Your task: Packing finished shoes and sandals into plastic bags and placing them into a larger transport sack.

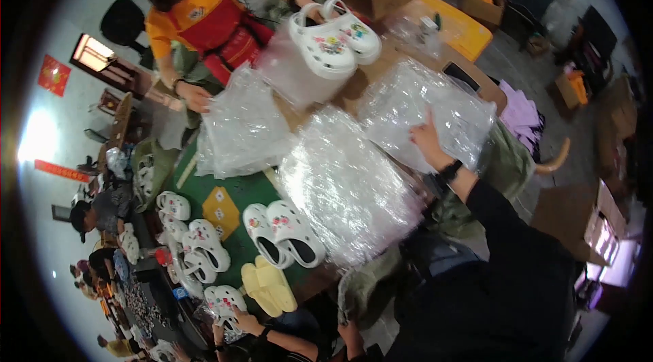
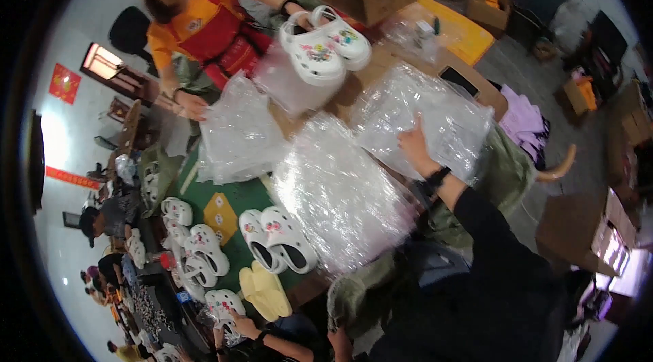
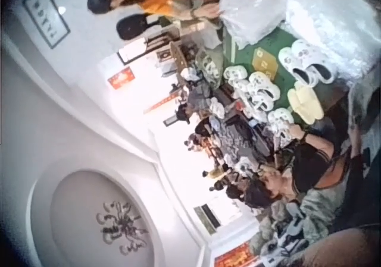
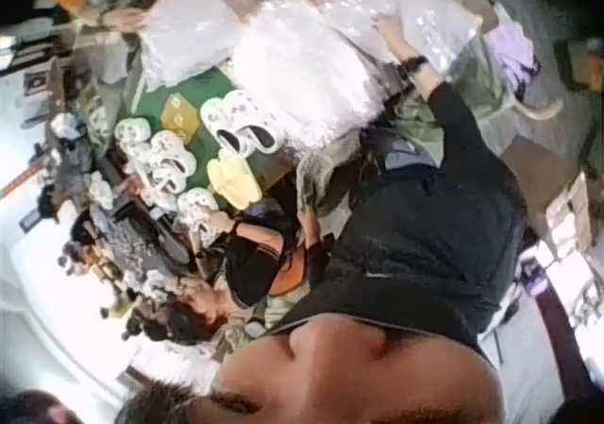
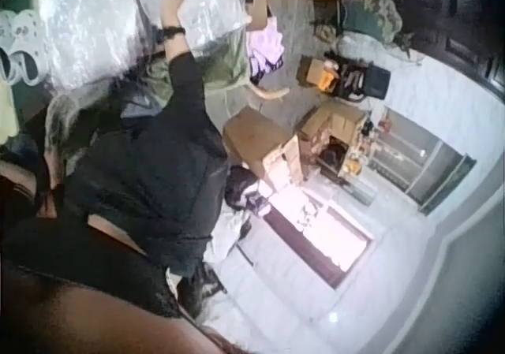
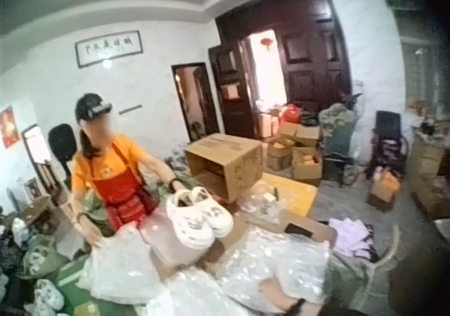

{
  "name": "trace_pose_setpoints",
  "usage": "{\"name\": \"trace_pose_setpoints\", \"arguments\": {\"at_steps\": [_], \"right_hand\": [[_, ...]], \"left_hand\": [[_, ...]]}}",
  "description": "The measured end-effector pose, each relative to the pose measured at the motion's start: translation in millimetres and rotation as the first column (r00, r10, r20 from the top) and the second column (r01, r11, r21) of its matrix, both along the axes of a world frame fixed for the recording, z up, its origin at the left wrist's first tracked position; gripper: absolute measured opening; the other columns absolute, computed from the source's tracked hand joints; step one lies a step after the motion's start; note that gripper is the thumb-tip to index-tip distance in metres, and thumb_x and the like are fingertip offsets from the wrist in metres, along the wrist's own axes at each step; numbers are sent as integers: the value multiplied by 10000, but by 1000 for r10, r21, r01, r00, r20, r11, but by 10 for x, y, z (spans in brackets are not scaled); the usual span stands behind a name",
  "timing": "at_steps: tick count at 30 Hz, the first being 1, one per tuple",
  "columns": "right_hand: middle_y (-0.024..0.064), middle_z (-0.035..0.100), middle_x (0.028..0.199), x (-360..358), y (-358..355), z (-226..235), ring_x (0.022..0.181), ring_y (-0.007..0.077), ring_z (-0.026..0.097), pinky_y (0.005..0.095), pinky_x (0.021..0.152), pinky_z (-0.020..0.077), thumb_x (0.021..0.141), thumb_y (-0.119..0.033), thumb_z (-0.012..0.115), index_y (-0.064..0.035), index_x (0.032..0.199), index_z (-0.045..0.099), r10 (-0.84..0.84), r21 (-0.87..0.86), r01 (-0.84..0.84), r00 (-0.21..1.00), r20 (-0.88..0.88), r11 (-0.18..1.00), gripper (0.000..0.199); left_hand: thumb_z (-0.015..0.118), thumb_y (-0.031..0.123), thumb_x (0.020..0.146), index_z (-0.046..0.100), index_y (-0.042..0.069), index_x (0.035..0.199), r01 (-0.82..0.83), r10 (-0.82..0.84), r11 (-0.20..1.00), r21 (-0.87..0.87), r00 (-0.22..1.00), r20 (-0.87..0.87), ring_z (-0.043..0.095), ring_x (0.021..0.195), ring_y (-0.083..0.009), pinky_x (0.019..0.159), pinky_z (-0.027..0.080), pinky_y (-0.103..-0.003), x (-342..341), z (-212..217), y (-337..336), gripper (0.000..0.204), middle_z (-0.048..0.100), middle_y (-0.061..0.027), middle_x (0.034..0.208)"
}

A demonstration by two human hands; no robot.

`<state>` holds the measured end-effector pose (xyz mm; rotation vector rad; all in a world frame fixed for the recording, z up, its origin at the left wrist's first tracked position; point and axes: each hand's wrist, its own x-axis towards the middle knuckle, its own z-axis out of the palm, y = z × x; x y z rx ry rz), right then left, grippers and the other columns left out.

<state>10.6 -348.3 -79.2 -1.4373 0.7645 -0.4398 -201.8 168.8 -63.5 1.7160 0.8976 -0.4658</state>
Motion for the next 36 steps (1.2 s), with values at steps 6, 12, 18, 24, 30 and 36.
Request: {"name": "trace_pose_setpoints", "arguments": {"at_steps": [6,12,18,24,30,36], "right_hand": [[102,551,869,-314,116,231,639,157,532,282,563,470,818,-80,522,-145,1414,25,-493,350,458,870,16,818,779],[115,530,987,-981,1338,238,746,165,540,291,669,449,774,-295,682,-49,1297,331,710,-59,-719,693,-125,692,676],[265,133,1424,-1434,2717,179,1313,409,163,443,1066,188,496,-444,830,-92,1417,-12,816,-166,-941,-156,-556,-293,1297],[179,164,1440,-2634,3462,-534,1326,315,177,396,1076,194,641,-336,777,-63,1390,164,844,-134,-844,-482,-234,-519,1005],[87,462,1267,-2863,3479,-466,1129,224,448,375,950,372,847,-68,441,-56,1296,396,901,-813,-563,-416,122,-151,452],[51,594,1057,-2292,3225,466,910,179,583,316,698,501,863,-309,579,-52,1174,511,1000,761,-648,26,-9,23,409]], "left_hand": [[618,81,764,553,-51,1090,34,-33,999,-18,998,61,513,707,-140,639,418,-299,-106,52,52,357,599,-49,889],[649,118,751,582,-68,1030,410,-441,885,221,890,116,569,853,-192,756,456,-335,-128,-343,716,341,626,-131,980],[540,5,806,563,-49,1053,284,-203,948,-146,890,409,578,860,-167,755,452,-286,-130,771,303,254,622,-99,970],[439,-99,732,536,-29,1114,175,52,848,-500,912,406,551,1005,-190,878,418,-282,-791,999,-1,401,582,-112,1074],[621,-20,731,505,22,1177,250,-130,954,-164,841,525,509,1063,-172,926,375,-303,-1562,709,-53,462,569,-96,1107],[708,129,725,335,48,1320,-93,58,994,59,897,437,408,1177,-275,978,332,-376,-2164,490,-105,707,399,-146,1318]]}}
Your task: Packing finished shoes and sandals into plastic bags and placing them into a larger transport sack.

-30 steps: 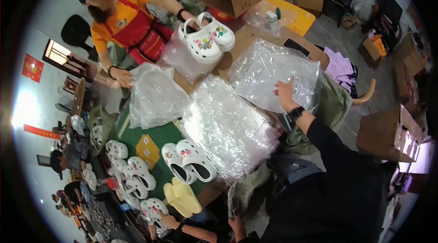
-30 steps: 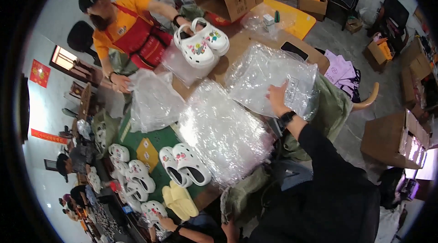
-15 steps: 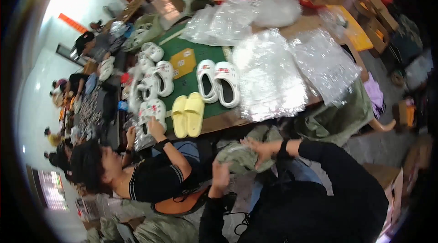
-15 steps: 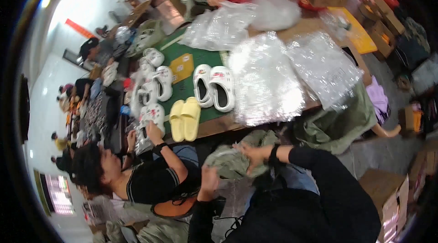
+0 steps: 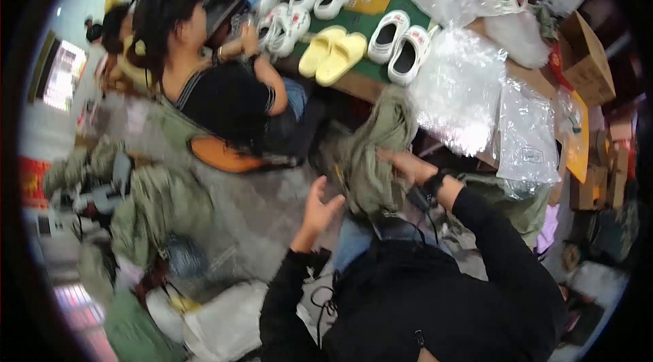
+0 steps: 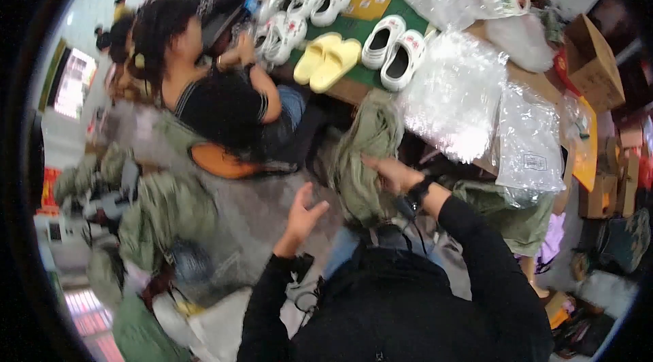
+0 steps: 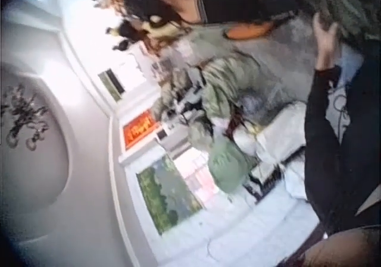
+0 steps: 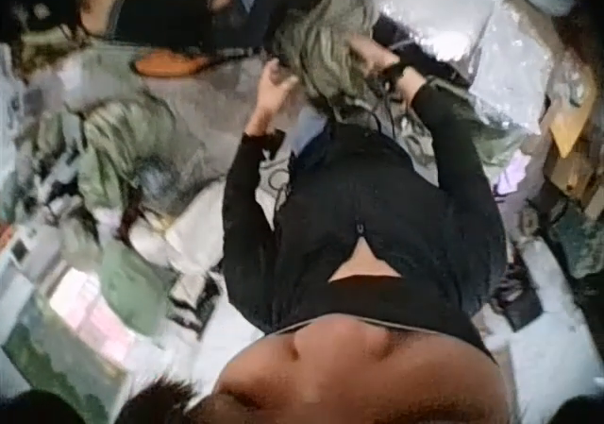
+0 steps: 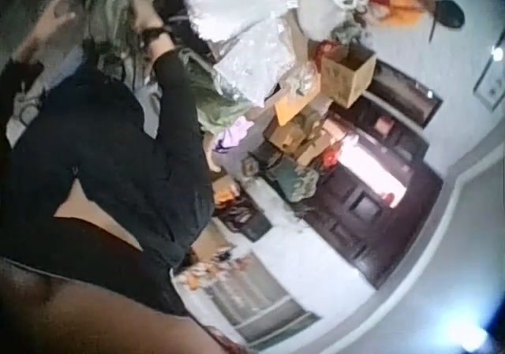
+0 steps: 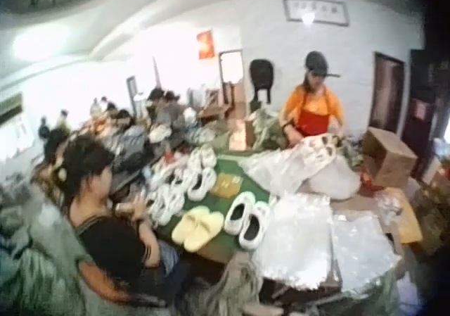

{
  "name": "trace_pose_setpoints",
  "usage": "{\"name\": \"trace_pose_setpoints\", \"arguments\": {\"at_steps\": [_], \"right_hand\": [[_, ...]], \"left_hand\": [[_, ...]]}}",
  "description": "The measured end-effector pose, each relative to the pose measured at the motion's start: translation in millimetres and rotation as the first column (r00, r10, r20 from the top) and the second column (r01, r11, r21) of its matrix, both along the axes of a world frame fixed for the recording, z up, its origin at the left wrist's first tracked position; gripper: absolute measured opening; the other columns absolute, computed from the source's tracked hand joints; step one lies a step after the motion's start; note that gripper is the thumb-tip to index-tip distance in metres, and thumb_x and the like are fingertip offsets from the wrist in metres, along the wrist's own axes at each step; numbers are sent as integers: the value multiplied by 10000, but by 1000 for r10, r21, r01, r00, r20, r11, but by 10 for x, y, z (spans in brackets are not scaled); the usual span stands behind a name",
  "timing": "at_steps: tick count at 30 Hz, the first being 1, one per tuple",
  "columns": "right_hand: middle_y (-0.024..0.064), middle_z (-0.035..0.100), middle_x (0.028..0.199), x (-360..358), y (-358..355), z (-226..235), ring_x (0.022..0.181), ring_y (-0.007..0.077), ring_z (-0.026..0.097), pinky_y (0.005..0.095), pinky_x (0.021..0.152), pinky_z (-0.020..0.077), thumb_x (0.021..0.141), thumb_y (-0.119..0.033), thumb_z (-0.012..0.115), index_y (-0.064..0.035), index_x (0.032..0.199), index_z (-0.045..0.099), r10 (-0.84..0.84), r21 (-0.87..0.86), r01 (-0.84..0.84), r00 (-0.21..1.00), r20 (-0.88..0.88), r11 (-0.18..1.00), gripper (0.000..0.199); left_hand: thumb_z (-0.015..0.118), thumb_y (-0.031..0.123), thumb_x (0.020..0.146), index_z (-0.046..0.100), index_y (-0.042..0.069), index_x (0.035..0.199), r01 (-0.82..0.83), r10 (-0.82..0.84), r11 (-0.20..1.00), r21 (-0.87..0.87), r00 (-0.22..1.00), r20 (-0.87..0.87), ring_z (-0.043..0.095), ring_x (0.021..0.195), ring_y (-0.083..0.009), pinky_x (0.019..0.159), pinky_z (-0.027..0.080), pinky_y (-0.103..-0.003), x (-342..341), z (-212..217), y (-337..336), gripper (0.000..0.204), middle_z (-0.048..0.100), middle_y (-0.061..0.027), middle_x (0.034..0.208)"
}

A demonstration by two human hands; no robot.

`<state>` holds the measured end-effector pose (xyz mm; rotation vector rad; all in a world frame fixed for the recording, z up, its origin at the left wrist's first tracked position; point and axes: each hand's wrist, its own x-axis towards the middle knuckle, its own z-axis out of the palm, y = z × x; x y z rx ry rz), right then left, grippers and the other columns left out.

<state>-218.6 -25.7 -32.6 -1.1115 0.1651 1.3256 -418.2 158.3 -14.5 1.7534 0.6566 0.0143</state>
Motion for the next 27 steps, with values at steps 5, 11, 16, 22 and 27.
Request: {"name": "trace_pose_setpoints", "arguments": {"at_steps": [5,11,16,22,27], "right_hand": [[80,549,1173,62,77,252,1071,200,535,359,917,442,895,-260,532,-35,1202,470,-22,207,54,988,-155,977,386],[84,556,1169,-798,147,176,1051,199,548,342,919,434,882,-222,550,-17,1192,486,513,130,-498,846,-142,857,378],[98,605,1080,-1091,274,16,959,225,598,356,865,466,895,-219,494,-7,1147,527,678,89,-687,672,-298,721,331],[97,615,1060,-1632,369,-141,916,214,611,356,856,470,888,-240,485,-2,1127,535,648,87,-674,655,-389,734,341],[76,593,1101,-1831,566,249,946,151,584,294,837,471,855,-252,570,-9,1151,525,726,-205,-701,680,97,684,387]], "left_hand": [[762,202,658,358,24,1301,-284,267,958,-44,936,-230,394,1204,-282,976,336,-382,-901,-562,-194,780,416,-180,1296],[818,245,567,229,70,1374,-315,321,940,-131,947,28,294,1277,-326,1017,292,-381,-1475,-879,-1009,1015,309,-187,1378],[815,243,550,218,116,1384,-428,554,804,413,790,-262,200,1298,-416,1005,244,-534,-1610,-804,-1050,1033,187,-204,1428],[683,172,688,421,89,1272,-124,239,947,296,888,-393,252,1279,-376,955,224,-626,-1817,-1511,-1097,646,292,-217,1372],[454,-11,818,527,4,1140,-335,538,725,-601,821,191,552,960,-218,825,443,-300,-2169,-1768,-919,330,598,-116,1088]]}}
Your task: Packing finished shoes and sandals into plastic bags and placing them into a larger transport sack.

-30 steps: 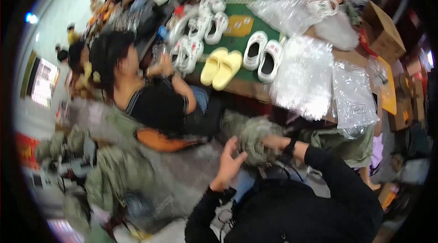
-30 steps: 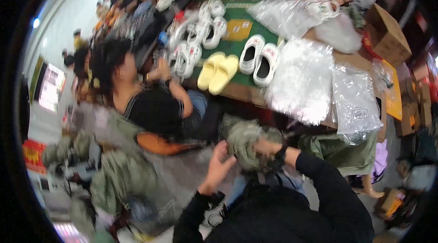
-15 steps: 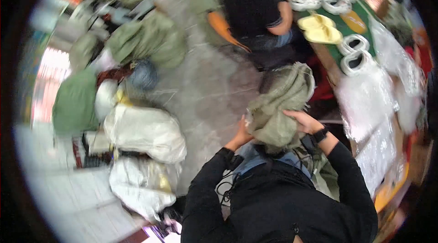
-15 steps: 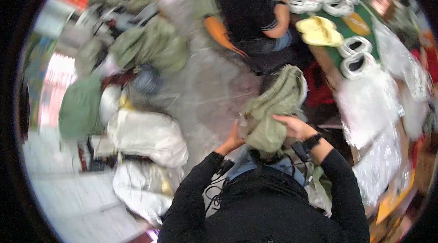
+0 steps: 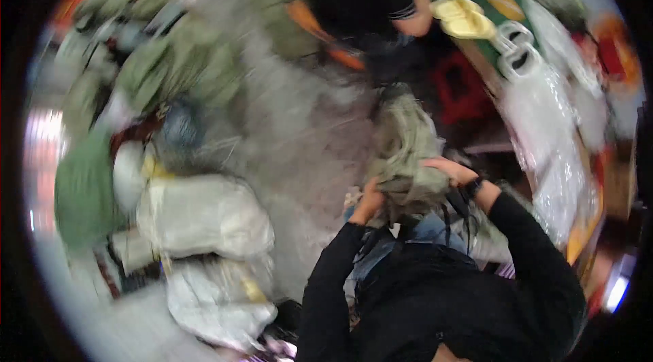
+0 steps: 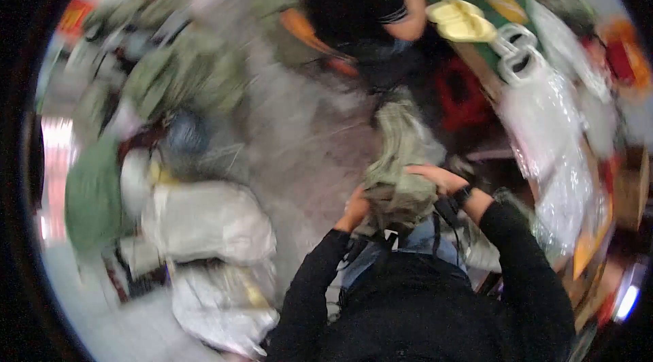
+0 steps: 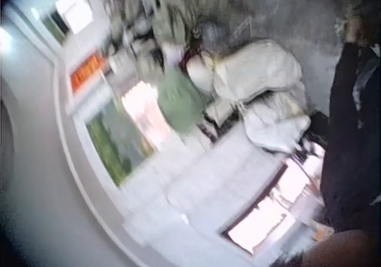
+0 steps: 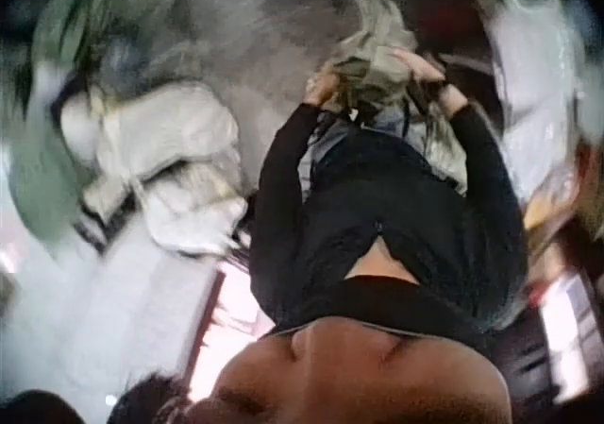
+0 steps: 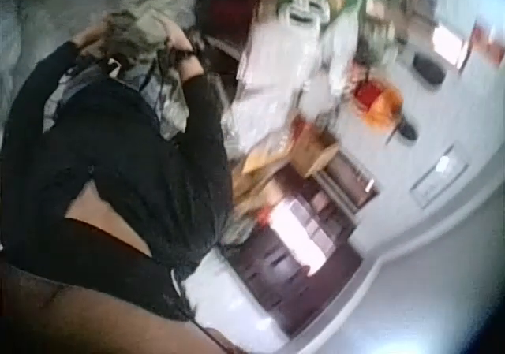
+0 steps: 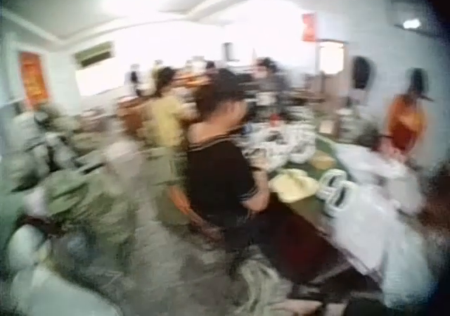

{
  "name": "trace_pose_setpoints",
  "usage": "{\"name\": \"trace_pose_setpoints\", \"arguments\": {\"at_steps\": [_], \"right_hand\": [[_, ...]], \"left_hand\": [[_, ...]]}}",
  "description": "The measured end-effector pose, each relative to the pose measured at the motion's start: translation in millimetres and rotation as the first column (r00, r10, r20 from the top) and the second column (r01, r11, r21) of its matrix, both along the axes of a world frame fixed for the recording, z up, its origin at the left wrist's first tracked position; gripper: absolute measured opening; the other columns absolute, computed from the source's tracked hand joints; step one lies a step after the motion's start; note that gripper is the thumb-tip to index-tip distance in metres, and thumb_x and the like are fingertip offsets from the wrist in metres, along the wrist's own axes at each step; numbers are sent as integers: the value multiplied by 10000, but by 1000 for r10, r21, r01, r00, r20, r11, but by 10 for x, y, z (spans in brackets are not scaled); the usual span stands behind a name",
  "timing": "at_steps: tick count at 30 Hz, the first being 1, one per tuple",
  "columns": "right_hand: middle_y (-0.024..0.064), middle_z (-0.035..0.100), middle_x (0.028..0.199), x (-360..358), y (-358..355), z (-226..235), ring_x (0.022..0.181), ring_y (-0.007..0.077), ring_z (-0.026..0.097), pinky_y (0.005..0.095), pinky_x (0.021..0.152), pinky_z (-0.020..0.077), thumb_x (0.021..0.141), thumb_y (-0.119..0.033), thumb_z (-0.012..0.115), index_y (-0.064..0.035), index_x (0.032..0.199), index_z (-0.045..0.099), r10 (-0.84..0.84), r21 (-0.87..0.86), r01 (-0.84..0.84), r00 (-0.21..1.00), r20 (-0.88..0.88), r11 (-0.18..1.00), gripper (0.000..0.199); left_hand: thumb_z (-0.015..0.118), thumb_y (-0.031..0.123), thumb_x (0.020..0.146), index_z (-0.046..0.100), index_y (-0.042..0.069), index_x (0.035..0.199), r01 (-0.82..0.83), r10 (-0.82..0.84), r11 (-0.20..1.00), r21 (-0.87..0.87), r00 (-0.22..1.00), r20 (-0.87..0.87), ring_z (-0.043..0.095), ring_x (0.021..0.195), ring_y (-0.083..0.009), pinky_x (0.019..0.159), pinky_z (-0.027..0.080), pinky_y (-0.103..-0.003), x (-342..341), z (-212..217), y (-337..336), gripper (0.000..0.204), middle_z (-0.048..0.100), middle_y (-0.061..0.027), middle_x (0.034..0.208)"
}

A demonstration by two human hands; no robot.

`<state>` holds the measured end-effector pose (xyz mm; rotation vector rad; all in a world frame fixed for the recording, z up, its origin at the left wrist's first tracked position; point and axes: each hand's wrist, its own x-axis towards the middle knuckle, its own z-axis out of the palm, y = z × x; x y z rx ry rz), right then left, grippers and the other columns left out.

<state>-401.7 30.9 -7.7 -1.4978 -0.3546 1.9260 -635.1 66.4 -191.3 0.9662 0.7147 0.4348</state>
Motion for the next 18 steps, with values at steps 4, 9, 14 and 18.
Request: {"name": "trace_pose_setpoints", "arguments": {"at_steps": [4,9,14,18], "right_hand": [[101,534,1185,-105,-431,-1023,1072,172,483,307,922,392,714,-273,747,10,1228,442,46,131,-107,913,404,985,661],[116,361,1373,-802,-443,-430,1246,245,338,329,1020,274,706,-515,692,-25,1345,337,-55,59,60,994,-98,996,880],[118,505,1207,-1447,-901,-1797,1074,256,474,375,873,395,766,-380,653,-38,1184,510,-189,-35,188,981,-36,982,559],[192,579,1021,-1767,-2241,-3135,828,306,568,443,715,438,789,-318,571,-36,1025,601,-116,-549,215,971,210,808,369]], "left_hand": [[486,200,900,452,6,1231,114,-59,887,-448,989,134,526,1057,-204,882,427,-336,-220,358,385,385,541,-98,1178],[414,356,917,394,53,1293,195,-287,659,-726,958,-3,478,1139,-271,966,388,-447,-367,680,646,483,442,-121,1302],[407,399,908,420,65,1273,556,-615,646,-523,785,75,478,1139,-274,988,369,-447,-365,614,872,496,455,-114,1290],[451,326,906,464,60,1224,668,-818,402,-627,570,83,492,1116,-266,962,399,-434,324,519,-56,415,499,-99,1241]]}}
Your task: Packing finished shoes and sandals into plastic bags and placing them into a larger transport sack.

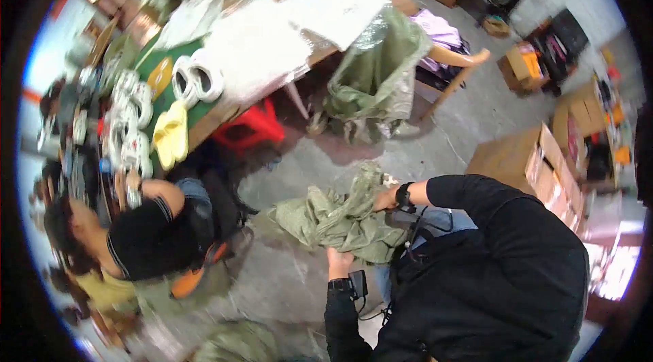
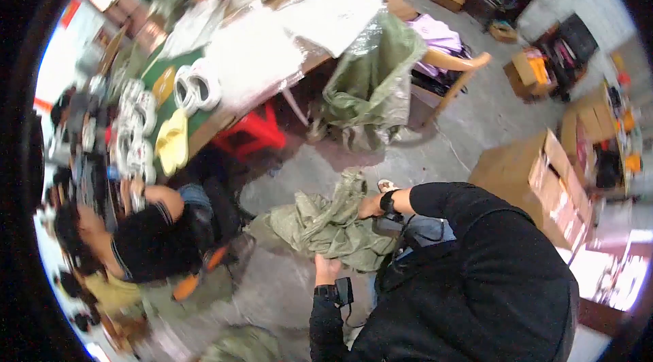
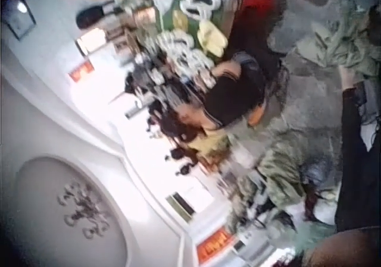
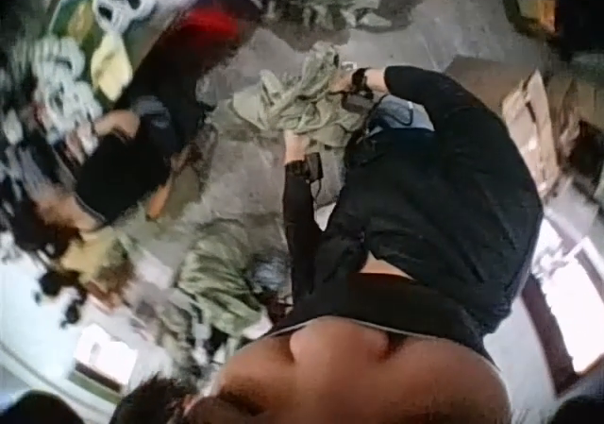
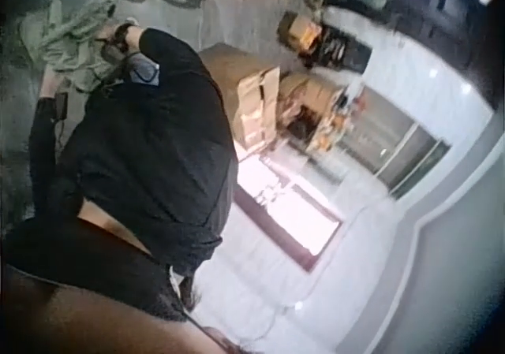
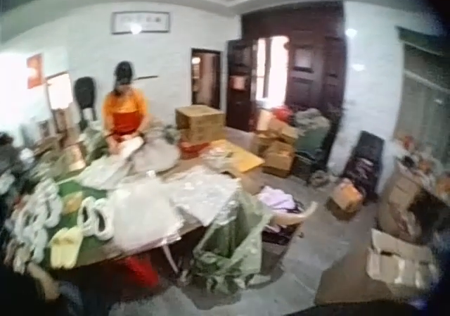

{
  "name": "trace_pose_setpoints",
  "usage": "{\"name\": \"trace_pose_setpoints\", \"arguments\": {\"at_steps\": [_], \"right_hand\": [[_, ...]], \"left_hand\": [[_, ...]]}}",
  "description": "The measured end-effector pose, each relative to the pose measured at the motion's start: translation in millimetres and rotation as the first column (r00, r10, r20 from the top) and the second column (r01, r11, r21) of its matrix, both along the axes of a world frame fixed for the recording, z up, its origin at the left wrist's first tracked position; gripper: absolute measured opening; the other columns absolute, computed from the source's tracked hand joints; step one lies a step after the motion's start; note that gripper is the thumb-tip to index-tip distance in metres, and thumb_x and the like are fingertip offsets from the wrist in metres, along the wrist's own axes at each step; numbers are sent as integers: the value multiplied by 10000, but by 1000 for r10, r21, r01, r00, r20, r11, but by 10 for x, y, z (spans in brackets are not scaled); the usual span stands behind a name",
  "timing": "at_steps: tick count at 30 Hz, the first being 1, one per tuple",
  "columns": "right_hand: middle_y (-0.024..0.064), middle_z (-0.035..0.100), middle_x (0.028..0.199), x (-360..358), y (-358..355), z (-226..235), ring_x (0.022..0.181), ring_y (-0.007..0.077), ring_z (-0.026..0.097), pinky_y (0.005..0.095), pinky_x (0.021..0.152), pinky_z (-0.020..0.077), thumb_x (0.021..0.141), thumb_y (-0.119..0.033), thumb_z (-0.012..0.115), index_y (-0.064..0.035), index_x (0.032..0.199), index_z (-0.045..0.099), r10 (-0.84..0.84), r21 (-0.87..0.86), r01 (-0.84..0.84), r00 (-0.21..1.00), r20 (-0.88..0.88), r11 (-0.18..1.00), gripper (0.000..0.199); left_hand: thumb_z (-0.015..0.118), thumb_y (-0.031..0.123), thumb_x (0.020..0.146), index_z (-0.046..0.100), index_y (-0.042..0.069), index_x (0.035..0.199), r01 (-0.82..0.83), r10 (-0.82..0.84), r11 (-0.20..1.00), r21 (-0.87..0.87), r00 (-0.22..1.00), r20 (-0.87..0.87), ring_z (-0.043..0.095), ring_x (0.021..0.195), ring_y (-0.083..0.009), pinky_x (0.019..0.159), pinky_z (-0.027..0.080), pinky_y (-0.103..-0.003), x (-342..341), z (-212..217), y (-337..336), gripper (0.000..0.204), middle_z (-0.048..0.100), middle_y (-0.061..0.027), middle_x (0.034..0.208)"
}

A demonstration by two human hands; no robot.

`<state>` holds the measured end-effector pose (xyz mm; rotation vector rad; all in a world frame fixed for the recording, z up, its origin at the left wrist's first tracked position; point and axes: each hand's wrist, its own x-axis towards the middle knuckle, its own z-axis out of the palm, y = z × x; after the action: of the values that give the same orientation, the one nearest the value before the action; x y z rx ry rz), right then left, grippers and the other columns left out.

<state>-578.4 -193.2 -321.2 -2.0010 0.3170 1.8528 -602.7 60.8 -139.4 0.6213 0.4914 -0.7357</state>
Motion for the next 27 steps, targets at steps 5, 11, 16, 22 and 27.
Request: {"name": "trace_pose_setpoints", "arguments": {"at_steps": [5,11,16,22,27], "right_hand": [[174,587,1014,-776,-789,-100,848,287,566,424,736,435,800,-260,546,-39,996,608,37,89,-52,985,167,995,301],[153,596,1006,-1490,-1235,-101,872,265,564,402,760,433,814,-190,517,-44,962,617,186,107,-244,904,386,964,231],[135,603,1000,-971,-929,10,892,246,562,383,780,430,825,-132,492,-48,933,624,297,101,-420,771,563,902,190],[113,612,992,176,-290,456,916,224,559,361,804,428,839,-62,462,-52,898,633,382,26,-566,589,712,824,181],[83,615,834,807,-619,1110,809,241,552,373,761,416,808,-91,502,-47,739,580,540,-150,-733,330,774,663,113]], "left_hand": [[488,242,908,441,55,1236,275,-262,951,140,960,-102,513,1090,-250,894,453,-411,441,-100,-337,381,518,-86,1210],[500,246,895,442,111,1204,442,-424,797,413,895,-139,551,882,-178,682,442,-333,863,-270,-589,342,552,-15,1103],[304,570,876,397,124,1281,451,-359,815,364,886,-293,504,1027,-268,773,428,-435,1080,-135,-409,609,477,-73,1237],[243,707,818,264,160,1383,222,-150,891,396,967,-206,308,1257,-314,991,285,-494,1659,367,-648,786,307,-83,1399],[343,577,882,292,118,1359,111,-51,799,591,992,-116,347,1235,-262,988,325,-418,2271,-140,-894,664,353,-73,1367]]}}
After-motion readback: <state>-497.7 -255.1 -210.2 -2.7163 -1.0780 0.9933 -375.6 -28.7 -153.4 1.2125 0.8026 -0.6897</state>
